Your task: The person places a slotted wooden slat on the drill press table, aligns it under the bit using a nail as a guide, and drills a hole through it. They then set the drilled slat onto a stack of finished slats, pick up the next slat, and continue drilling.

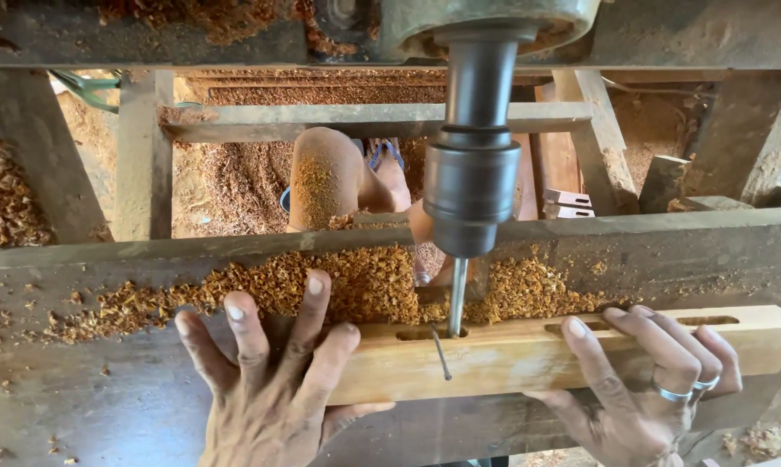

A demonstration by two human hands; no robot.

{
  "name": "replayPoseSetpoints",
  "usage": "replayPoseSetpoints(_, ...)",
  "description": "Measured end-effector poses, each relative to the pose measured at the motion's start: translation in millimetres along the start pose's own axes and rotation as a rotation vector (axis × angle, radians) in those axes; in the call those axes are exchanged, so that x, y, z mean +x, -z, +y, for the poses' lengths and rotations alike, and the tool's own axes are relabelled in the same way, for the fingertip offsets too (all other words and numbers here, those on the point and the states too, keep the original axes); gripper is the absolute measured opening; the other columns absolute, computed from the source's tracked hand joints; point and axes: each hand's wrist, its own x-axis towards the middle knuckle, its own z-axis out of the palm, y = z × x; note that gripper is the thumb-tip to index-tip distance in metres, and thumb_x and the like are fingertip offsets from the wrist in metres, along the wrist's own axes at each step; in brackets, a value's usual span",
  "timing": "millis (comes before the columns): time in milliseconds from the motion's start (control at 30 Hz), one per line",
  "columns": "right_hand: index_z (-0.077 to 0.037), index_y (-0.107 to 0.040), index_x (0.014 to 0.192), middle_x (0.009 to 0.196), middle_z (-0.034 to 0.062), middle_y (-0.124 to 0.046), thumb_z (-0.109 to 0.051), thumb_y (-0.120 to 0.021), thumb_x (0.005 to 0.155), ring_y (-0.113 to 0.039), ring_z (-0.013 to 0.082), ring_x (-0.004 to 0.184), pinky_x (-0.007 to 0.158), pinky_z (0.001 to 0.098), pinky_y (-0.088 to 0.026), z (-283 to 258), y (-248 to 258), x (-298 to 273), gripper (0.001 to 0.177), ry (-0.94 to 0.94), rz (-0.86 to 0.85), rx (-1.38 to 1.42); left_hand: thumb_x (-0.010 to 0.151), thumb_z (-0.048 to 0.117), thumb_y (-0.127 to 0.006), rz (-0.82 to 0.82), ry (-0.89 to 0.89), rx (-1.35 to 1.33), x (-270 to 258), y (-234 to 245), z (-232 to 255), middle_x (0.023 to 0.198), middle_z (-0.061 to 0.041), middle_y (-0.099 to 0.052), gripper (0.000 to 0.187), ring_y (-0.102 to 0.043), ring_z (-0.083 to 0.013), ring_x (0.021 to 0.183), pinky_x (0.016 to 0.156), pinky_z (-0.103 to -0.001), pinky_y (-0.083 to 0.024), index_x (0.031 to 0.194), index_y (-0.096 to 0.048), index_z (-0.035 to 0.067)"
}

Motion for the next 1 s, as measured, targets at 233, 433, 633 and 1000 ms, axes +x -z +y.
replayPoseSetpoints(233,-0.022,-0.061,0.133,0.125,0.0120,-0.052,-0.069,-0.055,0.095,-0.045,0.0305,0.124,0.111,0.0576,-0.024,19,6,-11,0.060,-0.002,0.008,0.000,0.088,0.072,-0.062,-0.007,-0.080,-0.053,15,-12,17,0.168,-0.013,-0.022,0.076,0.021,-0.0425,0.148,0.105,-0.081,0.015,0.134,-0.045,0.015)
replayPoseSetpoints(433,-0.022,-0.063,0.132,0.127,0.0111,-0.053,-0.071,-0.053,0.097,-0.041,0.0304,0.126,0.114,0.0562,-0.023,6,-7,-12,0.062,-0.050,0.042,0.008,0.090,0.071,-0.058,0.042,-0.132,-0.005,7,-5,0,0.170,-0.009,-0.021,0.076,0.021,-0.0422,0.151,0.107,-0.076,0.016,0.140,-0.044,0.015)
replayPoseSetpoints(633,-0.019,-0.068,0.128,0.123,0.0094,-0.055,-0.071,-0.058,0.089,-0.045,0.0299,0.120,0.109,0.0537,-0.025,-16,-12,-4,0.065,-0.004,0.081,-0.014,0.081,0.071,-0.063,0.020,-0.049,-0.010,-8,5,-15,0.167,-0.010,-0.019,0.083,0.019,-0.0437,0.147,0.104,-0.085,0.013,0.138,-0.043,0.015)
replayPoseSetpoints(1000,-0.008,-0.060,0.129,0.129,0.0157,-0.049,-0.071,-0.075,0.078,-0.041,0.0318,0.131,0.118,0.0572,-0.025,21,7,-98,0.082,-0.035,0.243,0.001,0.080,0.043,-0.084,0.230,-0.124,-0.035,-93,-2,9,0.157,-0.011,-0.042,0.067,-0.015,-0.0373,0.151,0.119,-0.065,-0.008,0.134,-0.051,0.022)
